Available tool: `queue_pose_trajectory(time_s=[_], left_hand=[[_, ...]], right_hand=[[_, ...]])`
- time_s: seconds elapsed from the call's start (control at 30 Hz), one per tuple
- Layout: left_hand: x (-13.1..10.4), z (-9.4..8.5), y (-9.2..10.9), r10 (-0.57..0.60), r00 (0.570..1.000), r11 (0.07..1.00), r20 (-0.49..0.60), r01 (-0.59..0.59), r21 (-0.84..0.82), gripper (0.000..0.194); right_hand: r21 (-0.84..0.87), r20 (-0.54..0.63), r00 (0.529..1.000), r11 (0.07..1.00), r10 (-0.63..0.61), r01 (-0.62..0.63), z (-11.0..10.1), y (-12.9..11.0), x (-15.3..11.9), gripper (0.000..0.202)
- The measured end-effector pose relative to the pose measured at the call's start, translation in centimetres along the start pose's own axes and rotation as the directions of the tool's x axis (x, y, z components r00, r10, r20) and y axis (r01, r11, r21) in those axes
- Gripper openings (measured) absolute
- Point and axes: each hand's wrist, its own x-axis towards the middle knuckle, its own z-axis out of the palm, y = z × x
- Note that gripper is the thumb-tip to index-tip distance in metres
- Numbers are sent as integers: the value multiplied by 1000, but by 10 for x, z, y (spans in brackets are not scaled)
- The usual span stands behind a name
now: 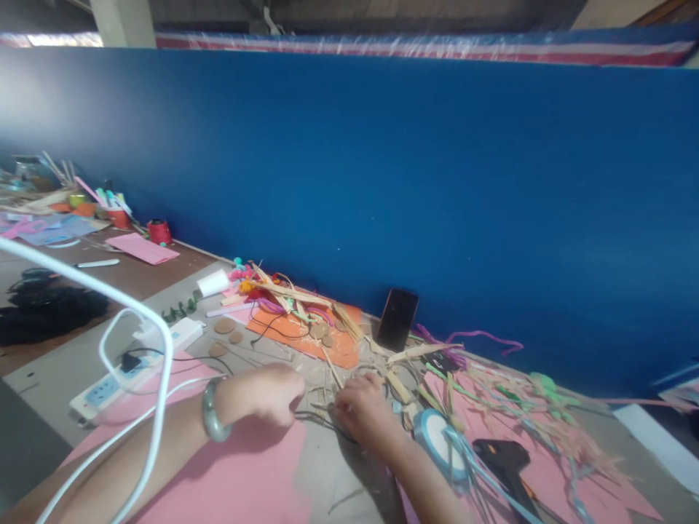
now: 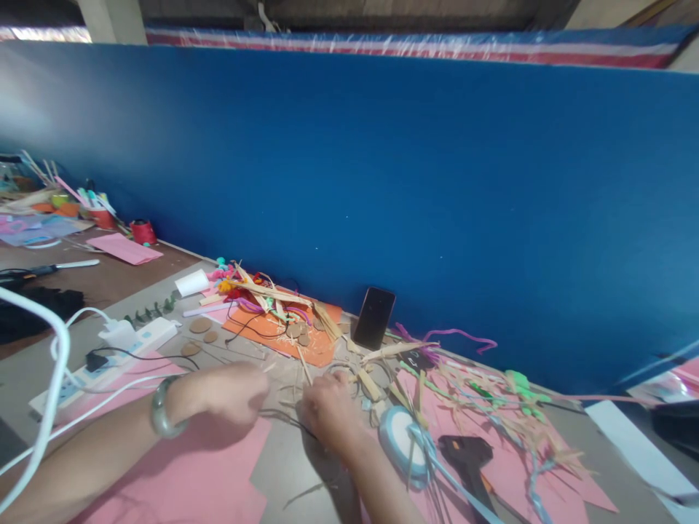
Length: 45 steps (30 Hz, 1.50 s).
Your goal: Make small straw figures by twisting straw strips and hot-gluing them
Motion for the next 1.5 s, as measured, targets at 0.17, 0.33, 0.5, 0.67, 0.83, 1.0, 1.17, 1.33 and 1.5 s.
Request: queue_pose_trajectory(time_s=[0.17, 0.33, 0.5, 0.67, 0.83, 1.0, 1.17, 1.33, 1.5], left_hand=[[27, 21, -8, -40, 899, 998, -436, 59, 30, 14], [30, 33, -24, -38, 823, 999, -566, 20, -39, 18], [27, 23, -36, -13, 813, 1000, -582, 7, -13, 29], [24, 8, -38, -35, 718, 990, -695, -69, -122, 19], [17, -2, -34, -67, 742, 894, -667, -251, -370, 17], [16, 10, -16, 43, 762, 772, -646, -436, -462, 15], [12, 17, 0, 111, 757, 767, -644, -477, -429, 21], [11, 19, 0, 107, 728, 808, -677, -460, -368, 29], [12, 26, -1, 110, 696, 834, -709, -453, -314, 30]], right_hand=[[-70, 57, 998, 997, -24, 28, -7, 2, 1, 16], [-31, 24, 999, 999, -29, 29, -17, 3, 1, 26], [115, -37, 985, 980, 167, -162, -24, 11, 3, 16], [144, -134, 935, 940, 328, -309, -21, 23, 2, 17], [244, -169, 933, 931, 318, -273, -19, 14, 3, 14], [616, -130, 946, 771, 298, -158, -30, -15, 4, 13], [799, -15, 943, 570, 333, -189, -37, -34, 2, 18], [836, -1, 944, 518, 330, -180, -41, -40, 1, 20], [813, -10, 958, 560, 288, -160, -46, -44, -2, 24]])
